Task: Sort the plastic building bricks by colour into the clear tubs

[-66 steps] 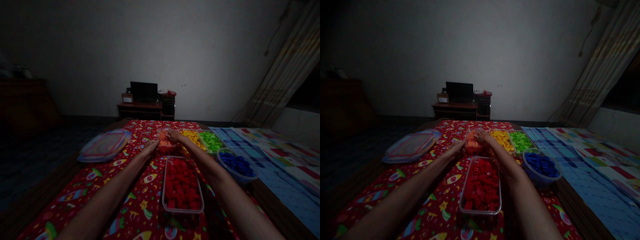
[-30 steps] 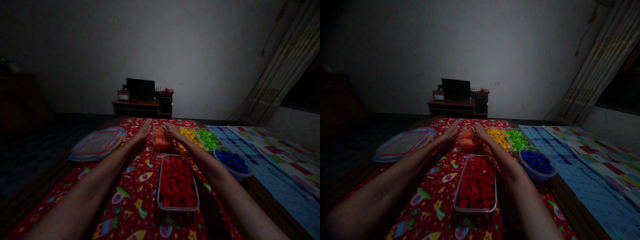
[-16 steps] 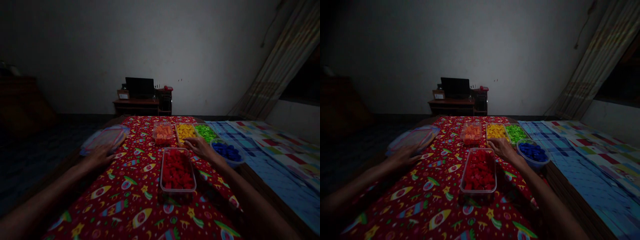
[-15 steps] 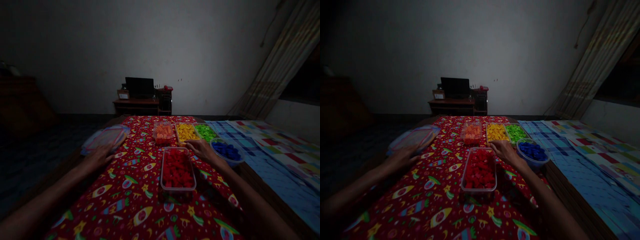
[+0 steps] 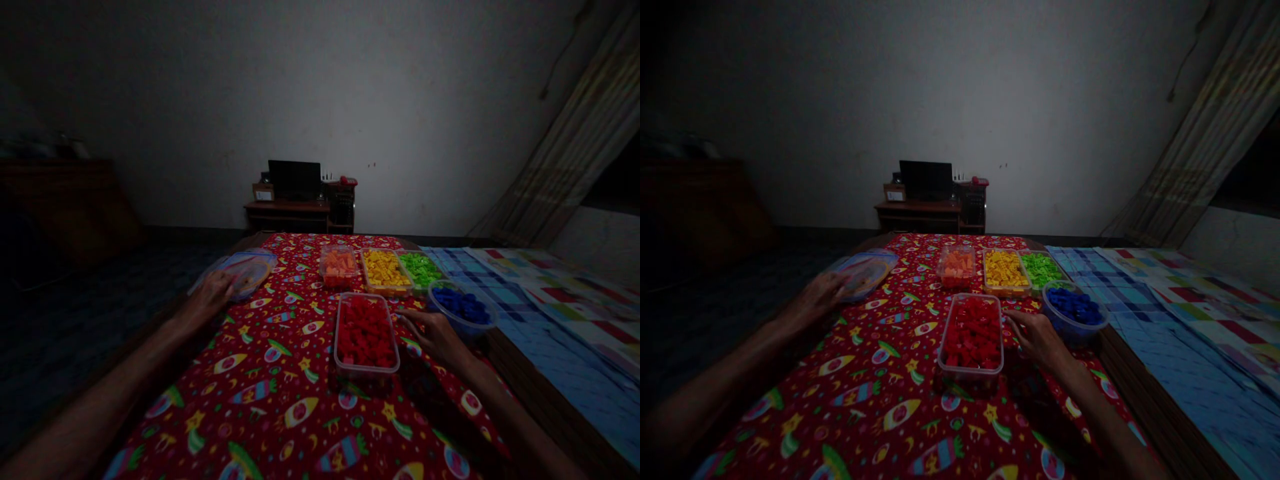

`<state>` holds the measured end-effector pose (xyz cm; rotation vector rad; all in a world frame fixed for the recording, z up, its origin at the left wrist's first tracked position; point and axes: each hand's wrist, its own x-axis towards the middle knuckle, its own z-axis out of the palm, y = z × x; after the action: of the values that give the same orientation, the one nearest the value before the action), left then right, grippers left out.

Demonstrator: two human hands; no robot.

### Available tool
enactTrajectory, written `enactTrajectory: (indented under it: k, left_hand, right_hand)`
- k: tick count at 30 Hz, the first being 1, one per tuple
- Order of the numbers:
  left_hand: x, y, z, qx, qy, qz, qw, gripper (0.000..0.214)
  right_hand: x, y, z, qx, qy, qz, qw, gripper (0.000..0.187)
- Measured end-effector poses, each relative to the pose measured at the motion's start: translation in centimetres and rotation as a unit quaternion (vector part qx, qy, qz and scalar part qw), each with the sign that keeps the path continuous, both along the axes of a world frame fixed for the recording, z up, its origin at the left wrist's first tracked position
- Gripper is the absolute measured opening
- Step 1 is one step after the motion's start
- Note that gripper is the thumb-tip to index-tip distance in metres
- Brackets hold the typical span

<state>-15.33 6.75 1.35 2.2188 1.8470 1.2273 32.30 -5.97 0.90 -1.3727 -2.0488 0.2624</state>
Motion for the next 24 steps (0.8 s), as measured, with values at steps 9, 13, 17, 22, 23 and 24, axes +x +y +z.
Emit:
enactTrajectory:
  k: [9,13,17,22,23,24]
  left_hand:
    - [6.8,-4.8,6.0,0.155,-0.385,0.046,0.908,0.029]
    - [15.4,-9.4,4.8,-0.015,-0.564,-0.138,0.814,0.038]
    - [21.3,-13.2,1.8,-0.148,-0.555,-0.189,0.797,0.051]
    - [21.8,-14.1,-2.4,-0.341,-0.492,-0.233,0.766,0.049]
    - [21.3,-13.9,-3.1,-0.365,-0.470,-0.230,0.770,0.050]
    - [20.8,-13.6,-3.6,-0.378,-0.442,-0.219,0.784,0.052]
  right_hand:
    - [-2.3,-0.7,2.4,0.024,0.096,-0.002,0.995,0.034]
    - [-5.8,-0.4,3.0,-0.053,0.208,0.023,0.976,0.046]
    - [-6.8,0.7,2.7,-0.129,0.353,0.047,0.926,0.055]
    - [-4.0,0.7,1.5,-0.150,0.340,-0.012,0.928,0.051]
    - [-3.5,0.5,1.0,-0.166,0.319,-0.030,0.933,0.051]
    - [-3.1,0.2,0.5,-0.177,0.299,-0.046,0.937,0.050]
